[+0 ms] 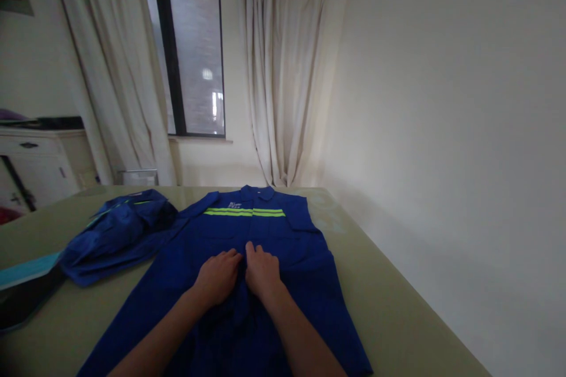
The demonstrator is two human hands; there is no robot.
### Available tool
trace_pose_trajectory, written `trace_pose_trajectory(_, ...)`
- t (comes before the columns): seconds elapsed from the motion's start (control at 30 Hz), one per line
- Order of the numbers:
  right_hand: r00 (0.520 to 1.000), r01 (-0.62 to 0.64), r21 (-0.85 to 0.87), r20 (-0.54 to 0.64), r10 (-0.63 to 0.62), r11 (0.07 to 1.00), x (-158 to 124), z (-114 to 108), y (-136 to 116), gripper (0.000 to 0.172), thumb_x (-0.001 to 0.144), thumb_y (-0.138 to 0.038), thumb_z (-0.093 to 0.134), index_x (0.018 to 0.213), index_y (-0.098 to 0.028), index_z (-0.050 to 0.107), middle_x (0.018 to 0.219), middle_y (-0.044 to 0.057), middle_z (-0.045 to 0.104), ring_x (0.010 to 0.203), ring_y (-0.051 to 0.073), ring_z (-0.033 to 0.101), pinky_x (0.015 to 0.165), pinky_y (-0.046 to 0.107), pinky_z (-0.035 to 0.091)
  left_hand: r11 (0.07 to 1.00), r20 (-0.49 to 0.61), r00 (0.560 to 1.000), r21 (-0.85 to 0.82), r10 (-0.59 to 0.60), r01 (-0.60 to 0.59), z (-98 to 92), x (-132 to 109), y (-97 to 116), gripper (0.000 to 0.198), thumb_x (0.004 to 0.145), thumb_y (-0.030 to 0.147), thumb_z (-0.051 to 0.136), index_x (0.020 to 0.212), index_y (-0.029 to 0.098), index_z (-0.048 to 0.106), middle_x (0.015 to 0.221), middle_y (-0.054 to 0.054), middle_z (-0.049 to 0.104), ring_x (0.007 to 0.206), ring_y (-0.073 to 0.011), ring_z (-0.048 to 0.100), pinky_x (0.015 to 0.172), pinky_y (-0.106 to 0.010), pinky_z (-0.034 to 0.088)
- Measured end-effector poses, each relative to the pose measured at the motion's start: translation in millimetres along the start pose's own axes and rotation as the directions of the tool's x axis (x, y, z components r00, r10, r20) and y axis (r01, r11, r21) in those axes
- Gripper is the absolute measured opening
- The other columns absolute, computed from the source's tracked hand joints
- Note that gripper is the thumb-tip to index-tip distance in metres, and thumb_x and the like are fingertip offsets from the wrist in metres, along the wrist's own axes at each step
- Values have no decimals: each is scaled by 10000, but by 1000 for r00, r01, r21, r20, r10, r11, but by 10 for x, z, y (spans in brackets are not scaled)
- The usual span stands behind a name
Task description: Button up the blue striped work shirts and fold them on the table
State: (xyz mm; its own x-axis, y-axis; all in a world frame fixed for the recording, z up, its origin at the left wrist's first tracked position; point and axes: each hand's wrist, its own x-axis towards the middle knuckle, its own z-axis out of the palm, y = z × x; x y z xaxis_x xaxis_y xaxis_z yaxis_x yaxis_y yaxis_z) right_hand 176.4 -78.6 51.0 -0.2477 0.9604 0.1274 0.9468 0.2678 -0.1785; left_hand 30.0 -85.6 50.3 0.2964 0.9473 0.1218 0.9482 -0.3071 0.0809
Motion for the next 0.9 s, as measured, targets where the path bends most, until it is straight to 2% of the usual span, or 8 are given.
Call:
trace_pose_trajectory(0.1,998,-32,105,-54,38,994,-28,87,60,435,869,-127,491,1265,-295,559,1126,49,692,895,231,719,702,291,452,998,-40,998,27,-47,48,-1,119,104,337,953,134,394,1063,180,709,1063,-110,723,1017,-292,679,850,-424,494)
trace_pose_trajectory(0.23,993,-71,184,-81,87,980,-79,179,190,259,903,-147,477,1051,-265,653,1056,28,684,903,200,702,735,281,451,999,-149,988,11,-42,44,168,158,131,301,963,132,406,1027,164,698,1055,-116,701,1043,-302,635,906,-449,453)
trace_pose_trajectory(0.3,993,-68,198,-80,86,978,-82,198,220,206,932,-207,510,1045,-260,673,1072,30,683,921,200,698,746,281,458,999,-188,982,-51,-29,20,264,142,80,300,966,129,411,1025,183,700,1063,-100,690,1046,-285,614,907,-427,443)
trace_pose_trajectory(0.37,995,-57,205,-72,73,977,-67,198,218,177,938,-280,567,1073,-271,682,1093,23,684,952,210,696,744,281,465,985,-176,984,-170,-20,-10,334,124,1,335,959,100,412,1083,222,699,1117,-73,684,1051,-252,602,896,-385,439)
trace_pose_trajectory(0.47,998,-40,166,-44,48,985,-39,165,187,153,939,-322,607,1055,-273,694,1079,17,689,959,220,700,726,283,471,941,-140,990,-338,-16,-33,386,119,-113,415,947,58,401,1152,272,693,1191,-33,682,1062,-213,593,890,-341,430)
trace_pose_trajectory(0.63,1000,-6,53,-29,8,999,-51,103,138,152,968,-337,597,1056,-252,688,1064,23,695,898,216,713,672,276,463,878,-132,991,-474,10,-72,407,139,-169,441,963,69,364,1157,286,695,1171,-14,713,1072,-198,601,934,-341,416)
trace_pose_trajectory(0.8,999,-15,-37,-45,13,999,-47,140,106,189,1022,-259,495,1014,-231,682,1037,38,698,849,179,714,632,245,432,861,-151,985,-487,81,-146,380,114,-108,419,963,103,375,1182,277,687,1156,-27,708,1056,-208,596,941,-350,423)
trace_pose_trajectory(0.9,995,32,-14,-93,-33,999,-11,196,125,188,1034,-265,486,1006,-234,670,1037,24,693,845,162,705,640,235,427,876,-161,987,-471,26,-100,369,120,-82,364,1021,228,350,1103,242,704,1205,-52,682,1071,-221,583,941,-365,429)
